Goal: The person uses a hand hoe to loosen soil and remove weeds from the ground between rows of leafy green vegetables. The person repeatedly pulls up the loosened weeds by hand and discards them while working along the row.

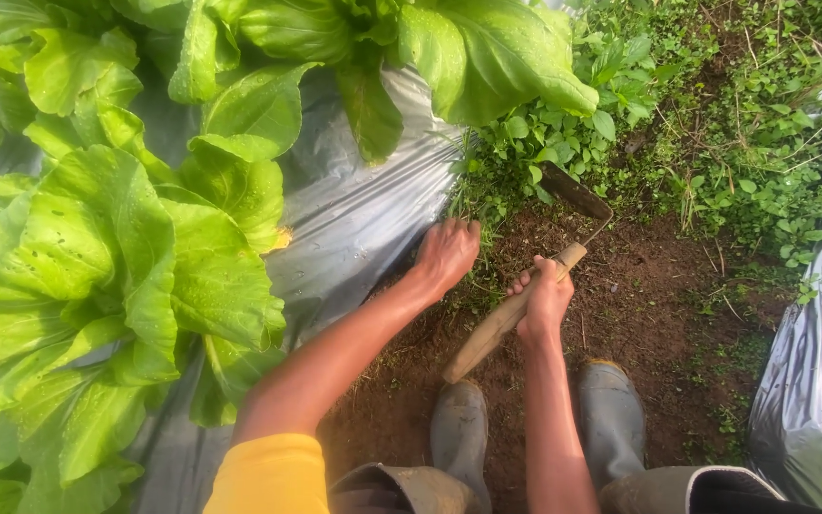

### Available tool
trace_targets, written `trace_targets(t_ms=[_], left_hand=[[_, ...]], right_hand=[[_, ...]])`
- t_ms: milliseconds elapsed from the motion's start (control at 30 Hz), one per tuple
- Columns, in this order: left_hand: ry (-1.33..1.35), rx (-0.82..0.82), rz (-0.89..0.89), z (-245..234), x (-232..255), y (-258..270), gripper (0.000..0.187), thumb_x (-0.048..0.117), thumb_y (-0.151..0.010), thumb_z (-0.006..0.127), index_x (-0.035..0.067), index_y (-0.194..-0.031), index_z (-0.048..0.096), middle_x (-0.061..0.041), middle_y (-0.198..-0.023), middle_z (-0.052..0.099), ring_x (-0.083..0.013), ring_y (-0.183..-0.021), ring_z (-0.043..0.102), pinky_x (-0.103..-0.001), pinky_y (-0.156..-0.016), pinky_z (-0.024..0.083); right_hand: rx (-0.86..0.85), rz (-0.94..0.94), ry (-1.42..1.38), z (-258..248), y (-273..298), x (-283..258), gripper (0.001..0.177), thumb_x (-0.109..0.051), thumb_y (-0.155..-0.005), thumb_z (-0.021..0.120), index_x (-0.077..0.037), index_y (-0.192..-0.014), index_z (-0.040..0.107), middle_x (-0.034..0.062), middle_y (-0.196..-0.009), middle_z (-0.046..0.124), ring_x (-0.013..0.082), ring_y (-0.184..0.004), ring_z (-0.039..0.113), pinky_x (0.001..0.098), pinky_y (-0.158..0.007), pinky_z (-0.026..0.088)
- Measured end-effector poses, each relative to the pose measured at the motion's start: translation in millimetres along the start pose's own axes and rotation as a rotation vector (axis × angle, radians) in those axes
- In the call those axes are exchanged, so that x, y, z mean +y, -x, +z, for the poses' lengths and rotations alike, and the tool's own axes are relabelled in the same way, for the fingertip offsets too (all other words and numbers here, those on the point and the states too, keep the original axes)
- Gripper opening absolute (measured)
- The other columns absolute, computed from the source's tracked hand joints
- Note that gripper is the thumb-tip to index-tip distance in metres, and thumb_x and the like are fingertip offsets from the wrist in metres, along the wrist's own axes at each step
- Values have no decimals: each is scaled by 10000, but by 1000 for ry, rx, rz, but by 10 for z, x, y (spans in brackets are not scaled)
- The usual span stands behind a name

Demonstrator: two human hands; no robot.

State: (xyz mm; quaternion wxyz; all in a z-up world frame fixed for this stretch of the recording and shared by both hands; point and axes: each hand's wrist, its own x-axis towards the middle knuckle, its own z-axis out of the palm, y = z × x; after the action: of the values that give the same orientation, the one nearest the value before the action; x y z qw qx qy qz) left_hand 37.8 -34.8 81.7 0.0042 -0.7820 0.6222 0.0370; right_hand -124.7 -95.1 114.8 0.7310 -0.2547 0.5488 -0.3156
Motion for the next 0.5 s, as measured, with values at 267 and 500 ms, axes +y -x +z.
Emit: trace_targets(t_ms=[267,500], left_hand=[[-553,274,147,-66,-52,-210,161,202,-1019,570,137,-1089,699,-71,-1036,605,-160,-906,584,-240,-644,493],[-662,325,-29,89,-379,-372,166,238,-1035,601,108,-1074,696,-30,-993,564,-88,-846,585,-149,-586,508]], right_hand=[[-54,7,-31,-27,-10,-68,221,-175,-944,625,-153,-826,440,19,-574,482,129,-465,535,318,-466,533],[-50,-25,19,109,38,36,163,-194,-991,591,-174,-859,496,-10,-578,546,115,-462,566,287,-450,548]])
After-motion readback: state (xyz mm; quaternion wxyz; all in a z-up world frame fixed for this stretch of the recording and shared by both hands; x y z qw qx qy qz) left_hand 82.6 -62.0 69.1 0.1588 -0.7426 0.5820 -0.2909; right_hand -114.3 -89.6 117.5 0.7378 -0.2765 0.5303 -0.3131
